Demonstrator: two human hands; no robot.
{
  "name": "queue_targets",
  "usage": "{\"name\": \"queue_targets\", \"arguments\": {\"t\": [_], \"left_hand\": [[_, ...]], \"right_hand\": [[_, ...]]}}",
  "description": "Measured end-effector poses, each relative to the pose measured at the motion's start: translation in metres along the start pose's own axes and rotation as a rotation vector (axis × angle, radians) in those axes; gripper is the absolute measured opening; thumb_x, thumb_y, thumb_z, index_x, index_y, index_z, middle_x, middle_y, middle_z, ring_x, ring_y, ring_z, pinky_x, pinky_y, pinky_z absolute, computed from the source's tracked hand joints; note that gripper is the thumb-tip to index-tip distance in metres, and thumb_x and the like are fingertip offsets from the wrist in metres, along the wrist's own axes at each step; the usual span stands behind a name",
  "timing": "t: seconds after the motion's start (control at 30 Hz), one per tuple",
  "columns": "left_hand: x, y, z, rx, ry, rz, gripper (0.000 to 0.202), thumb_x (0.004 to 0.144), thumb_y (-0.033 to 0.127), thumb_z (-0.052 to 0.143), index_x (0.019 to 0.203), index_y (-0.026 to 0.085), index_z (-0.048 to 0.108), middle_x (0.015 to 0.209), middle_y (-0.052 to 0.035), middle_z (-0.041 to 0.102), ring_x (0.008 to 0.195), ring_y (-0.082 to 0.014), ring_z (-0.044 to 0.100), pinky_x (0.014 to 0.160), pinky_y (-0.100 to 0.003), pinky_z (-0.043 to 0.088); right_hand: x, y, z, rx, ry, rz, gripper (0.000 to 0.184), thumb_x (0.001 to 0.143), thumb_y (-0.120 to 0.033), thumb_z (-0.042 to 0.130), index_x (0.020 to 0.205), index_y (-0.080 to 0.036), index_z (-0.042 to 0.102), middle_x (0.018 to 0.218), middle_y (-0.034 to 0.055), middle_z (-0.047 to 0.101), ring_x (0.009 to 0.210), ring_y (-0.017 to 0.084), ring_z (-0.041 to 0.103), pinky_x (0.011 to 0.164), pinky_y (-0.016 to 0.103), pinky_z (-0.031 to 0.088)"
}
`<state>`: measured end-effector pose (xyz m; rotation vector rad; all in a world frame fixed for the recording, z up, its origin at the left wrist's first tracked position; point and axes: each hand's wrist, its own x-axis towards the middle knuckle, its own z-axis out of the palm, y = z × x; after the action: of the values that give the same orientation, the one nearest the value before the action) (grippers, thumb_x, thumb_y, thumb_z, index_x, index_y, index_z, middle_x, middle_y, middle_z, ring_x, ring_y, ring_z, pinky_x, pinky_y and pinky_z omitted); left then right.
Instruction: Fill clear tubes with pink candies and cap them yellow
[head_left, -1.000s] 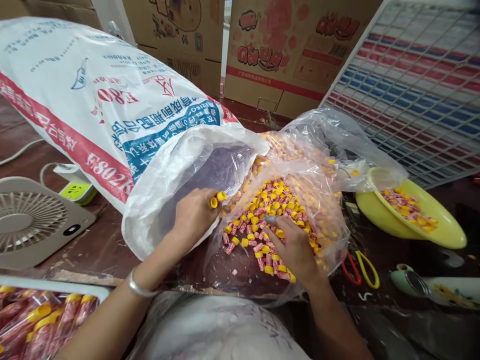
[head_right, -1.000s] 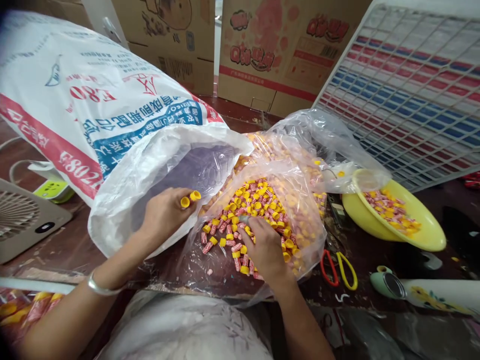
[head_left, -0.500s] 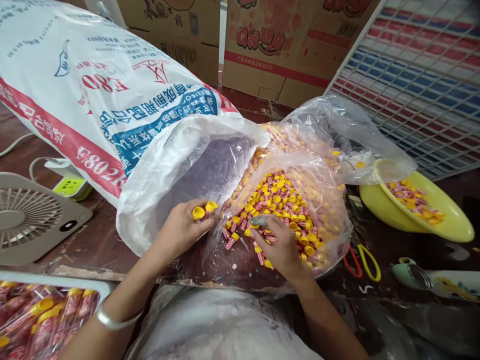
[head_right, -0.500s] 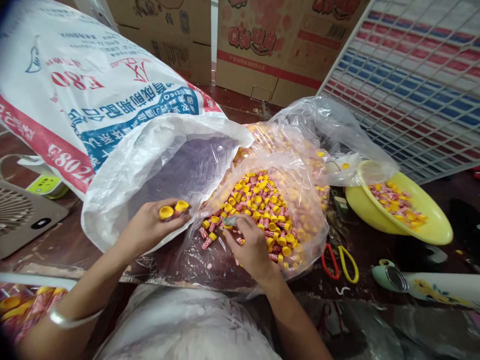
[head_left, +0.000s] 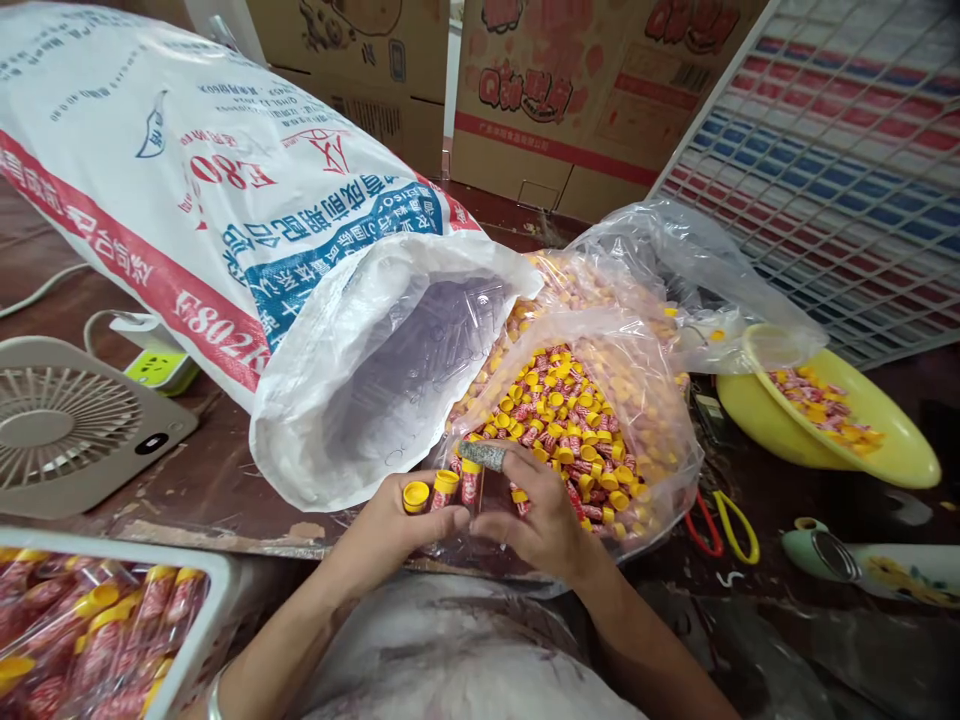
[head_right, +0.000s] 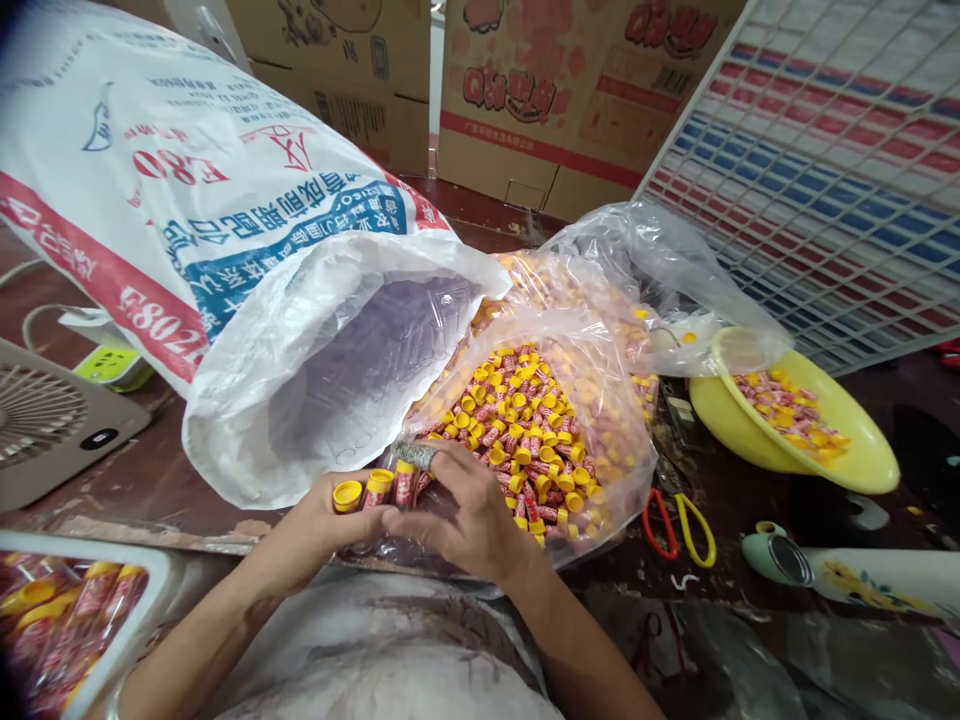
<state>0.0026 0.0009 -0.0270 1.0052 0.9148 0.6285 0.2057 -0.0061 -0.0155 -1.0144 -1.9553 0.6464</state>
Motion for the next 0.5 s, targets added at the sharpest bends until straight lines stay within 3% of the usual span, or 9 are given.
{"name": "queue_targets", "arguments": {"t": [0.07, 0.17, 0.27, 0.33, 0.43, 0.5], "left_hand": [[0.0, -0.003, 0.001, -0.096, 0.018, -0.011, 0.036, 0.07, 0.044, 0.084, 0.086, 0.014, 0.072, 0.073, 0.0001, 0.06, 0.066, -0.0128, 0.049, 0.061, -0.022, 0.039], [0.002, -0.007, 0.005, -0.216, 0.001, -0.04, 0.04, 0.066, 0.043, 0.088, 0.092, 0.015, 0.075, 0.08, -0.002, 0.067, 0.072, -0.0148, 0.056, 0.069, -0.024, 0.044], [0.007, -0.009, 0.009, -0.249, -0.06, -0.059, 0.041, 0.059, 0.041, 0.091, 0.086, 0.014, 0.075, 0.077, -0.0012, 0.067, 0.07, -0.0138, 0.056, 0.069, -0.023, 0.044], [0.005, -0.007, 0.005, -0.211, -0.08, -0.051, 0.039, 0.059, 0.041, 0.091, 0.081, 0.014, 0.074, 0.073, -0.0002, 0.066, 0.068, -0.0131, 0.054, 0.066, -0.022, 0.043], [-0.021, 0.004, -0.018, 0.016, -0.016, -0.019, 0.032, 0.064, 0.041, 0.087, 0.079, 0.016, 0.073, 0.069, 0.0014, 0.064, 0.063, -0.0124, 0.051, 0.06, -0.022, 0.041], [-0.056, 0.018, -0.045, 0.269, 0.128, 0.017, 0.025, 0.067, 0.037, 0.086, 0.075, 0.018, 0.073, 0.066, 0.0021, 0.064, 0.059, -0.0122, 0.052, 0.055, -0.021, 0.04]], "right_hand": [[-0.001, 0.0, 0.003, -0.138, -0.011, -0.076, 0.055, 0.087, -0.051, 0.076, 0.125, -0.016, 0.058, 0.123, 0.0161, 0.065, 0.122, 0.031, 0.06, 0.105, 0.048, 0.052], [-0.005, 0.002, 0.016, -0.286, 0.074, -0.123, 0.059, 0.081, -0.052, 0.08, 0.121, -0.017, 0.054, 0.116, 0.0167, 0.064, 0.116, 0.034, 0.062, 0.1, 0.052, 0.054], [-0.009, 0.0, 0.026, -0.32, 0.116, -0.148, 0.064, 0.077, -0.054, 0.083, 0.12, -0.019, 0.052, 0.111, 0.0158, 0.064, 0.112, 0.035, 0.063, 0.099, 0.055, 0.054], [-0.009, -0.002, 0.023, -0.275, 0.049, -0.151, 0.068, 0.075, -0.056, 0.084, 0.122, -0.019, 0.051, 0.115, 0.016, 0.064, 0.116, 0.035, 0.062, 0.103, 0.055, 0.053], [-0.007, 0.001, 0.006, -0.199, -0.122, -0.097, 0.086, 0.076, -0.061, 0.083, 0.139, -0.018, 0.045, 0.135, 0.0178, 0.058, 0.131, 0.035, 0.053, 0.109, 0.053, 0.048], [-0.006, 0.012, -0.01, -0.232, -0.1, -0.002, 0.082, 0.084, -0.059, 0.077, 0.146, -0.019, 0.041, 0.138, 0.0171, 0.056, 0.132, 0.034, 0.053, 0.108, 0.051, 0.049]]}}
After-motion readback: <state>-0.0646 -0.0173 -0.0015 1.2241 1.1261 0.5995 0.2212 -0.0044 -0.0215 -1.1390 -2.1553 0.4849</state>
